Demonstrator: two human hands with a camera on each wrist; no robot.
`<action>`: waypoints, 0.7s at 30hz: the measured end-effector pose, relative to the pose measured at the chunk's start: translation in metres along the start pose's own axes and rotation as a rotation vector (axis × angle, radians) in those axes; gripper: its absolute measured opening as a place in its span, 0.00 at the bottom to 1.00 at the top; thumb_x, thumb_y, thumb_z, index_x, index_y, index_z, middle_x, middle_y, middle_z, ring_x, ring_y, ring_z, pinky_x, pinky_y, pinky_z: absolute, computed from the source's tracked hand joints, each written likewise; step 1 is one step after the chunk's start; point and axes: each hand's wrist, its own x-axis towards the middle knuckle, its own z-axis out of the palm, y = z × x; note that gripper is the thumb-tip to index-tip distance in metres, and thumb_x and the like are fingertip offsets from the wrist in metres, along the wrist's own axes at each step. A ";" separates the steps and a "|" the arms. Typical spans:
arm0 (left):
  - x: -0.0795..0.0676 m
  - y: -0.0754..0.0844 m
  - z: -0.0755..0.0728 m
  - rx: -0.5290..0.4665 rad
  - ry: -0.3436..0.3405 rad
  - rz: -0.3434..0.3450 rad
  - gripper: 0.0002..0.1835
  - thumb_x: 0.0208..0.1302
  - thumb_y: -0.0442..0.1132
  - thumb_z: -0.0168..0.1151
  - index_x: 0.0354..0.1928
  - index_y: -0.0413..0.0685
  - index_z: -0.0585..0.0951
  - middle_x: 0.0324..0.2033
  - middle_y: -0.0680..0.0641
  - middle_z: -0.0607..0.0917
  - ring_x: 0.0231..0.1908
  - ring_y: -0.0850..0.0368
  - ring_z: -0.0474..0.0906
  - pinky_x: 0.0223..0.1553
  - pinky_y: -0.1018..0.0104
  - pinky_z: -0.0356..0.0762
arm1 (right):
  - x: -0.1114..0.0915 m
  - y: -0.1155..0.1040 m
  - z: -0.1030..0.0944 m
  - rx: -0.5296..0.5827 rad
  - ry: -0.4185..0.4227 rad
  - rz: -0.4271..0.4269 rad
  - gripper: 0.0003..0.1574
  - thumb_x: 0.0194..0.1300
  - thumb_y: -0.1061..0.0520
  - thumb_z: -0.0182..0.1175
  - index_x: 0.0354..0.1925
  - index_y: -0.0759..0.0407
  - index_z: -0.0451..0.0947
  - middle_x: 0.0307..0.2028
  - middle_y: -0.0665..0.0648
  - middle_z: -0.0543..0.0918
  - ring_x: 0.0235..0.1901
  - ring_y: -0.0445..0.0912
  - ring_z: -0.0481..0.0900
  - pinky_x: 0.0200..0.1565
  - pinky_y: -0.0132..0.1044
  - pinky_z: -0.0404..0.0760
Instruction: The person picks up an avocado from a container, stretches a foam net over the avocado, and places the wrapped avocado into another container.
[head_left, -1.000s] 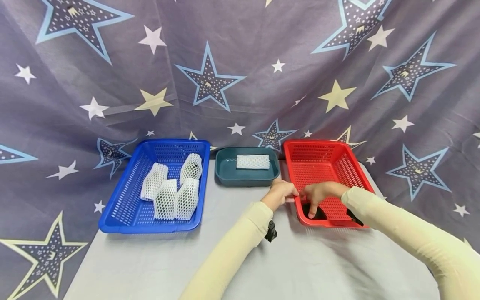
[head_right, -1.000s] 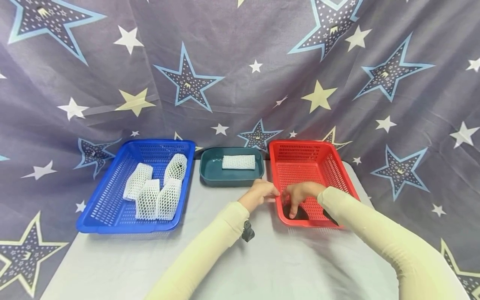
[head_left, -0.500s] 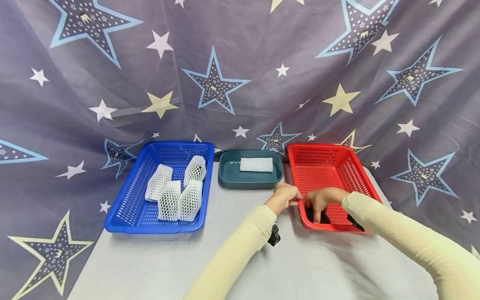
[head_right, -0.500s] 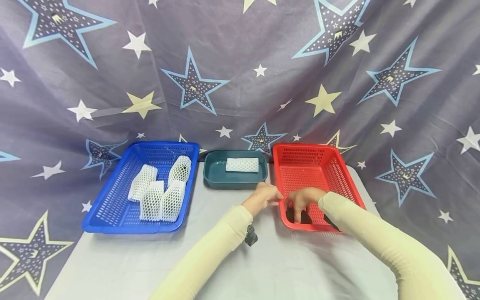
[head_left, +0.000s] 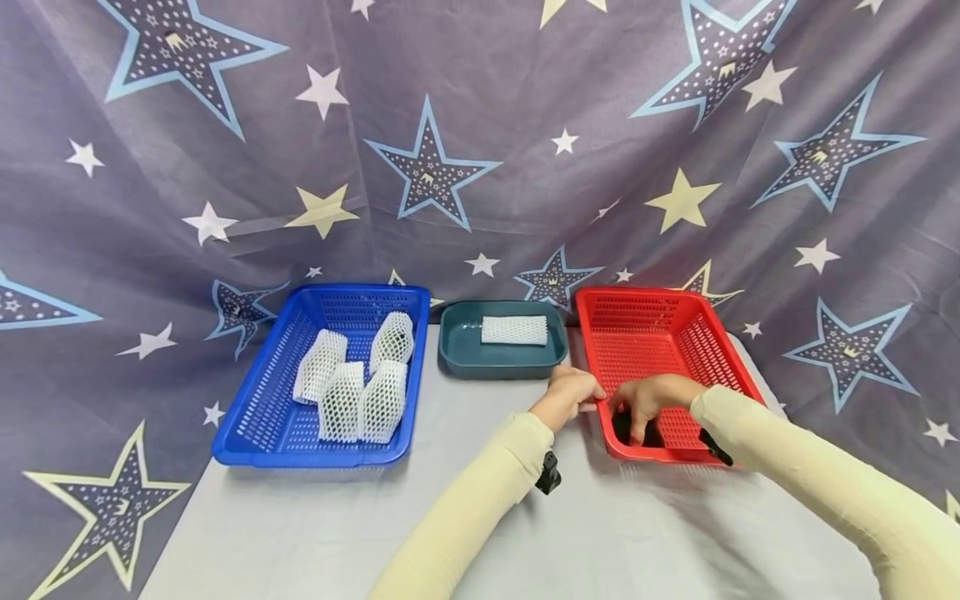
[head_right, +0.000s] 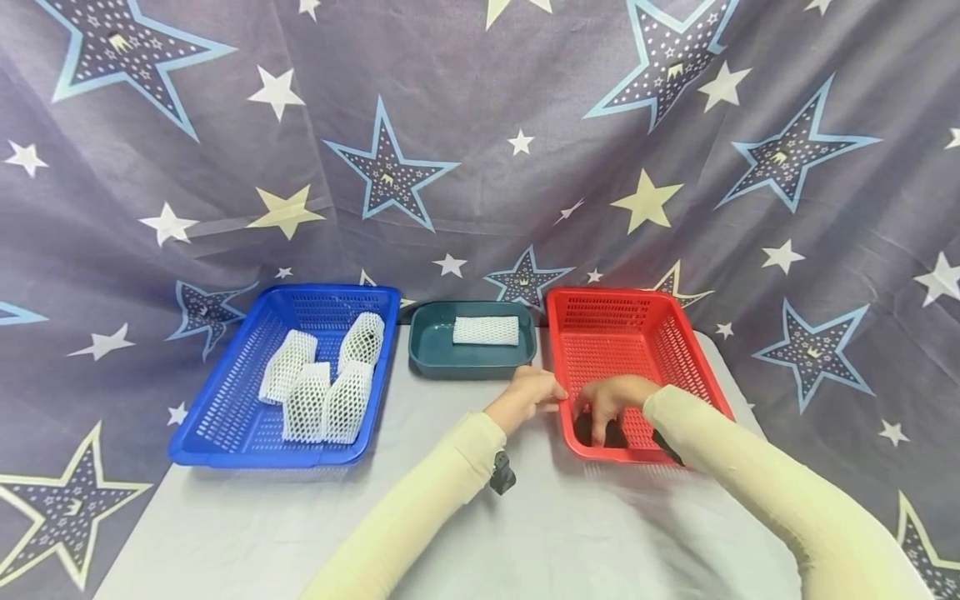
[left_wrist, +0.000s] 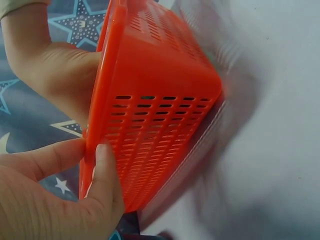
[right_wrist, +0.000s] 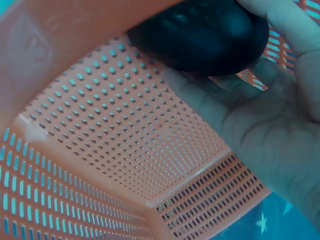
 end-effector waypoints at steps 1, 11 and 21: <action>0.000 0.000 0.000 -0.001 0.001 0.003 0.13 0.48 0.15 0.62 0.36 0.32 0.84 0.25 0.48 0.83 0.28 0.56 0.84 0.39 0.60 0.89 | -0.002 0.001 -0.002 0.005 0.017 -0.011 0.35 0.49 0.66 0.76 0.55 0.67 0.77 0.50 0.61 0.81 0.41 0.44 0.77 0.42 0.38 0.85; -0.004 -0.002 -0.002 0.007 0.021 0.059 0.16 0.48 0.16 0.64 0.41 0.31 0.83 0.26 0.48 0.81 0.29 0.55 0.86 0.36 0.61 0.89 | -0.034 0.002 -0.039 0.097 0.356 -0.146 0.35 0.52 0.61 0.76 0.57 0.73 0.76 0.47 0.66 0.84 0.45 0.50 0.81 0.45 0.39 0.85; -0.005 -0.011 -0.012 0.007 -0.019 0.121 0.18 0.52 0.21 0.72 0.47 0.30 0.83 0.34 0.40 0.88 0.35 0.44 0.90 0.41 0.57 0.89 | -0.053 -0.017 -0.059 0.253 0.786 -0.176 0.37 0.59 0.58 0.74 0.63 0.69 0.73 0.54 0.72 0.82 0.50 0.59 0.81 0.45 0.34 0.81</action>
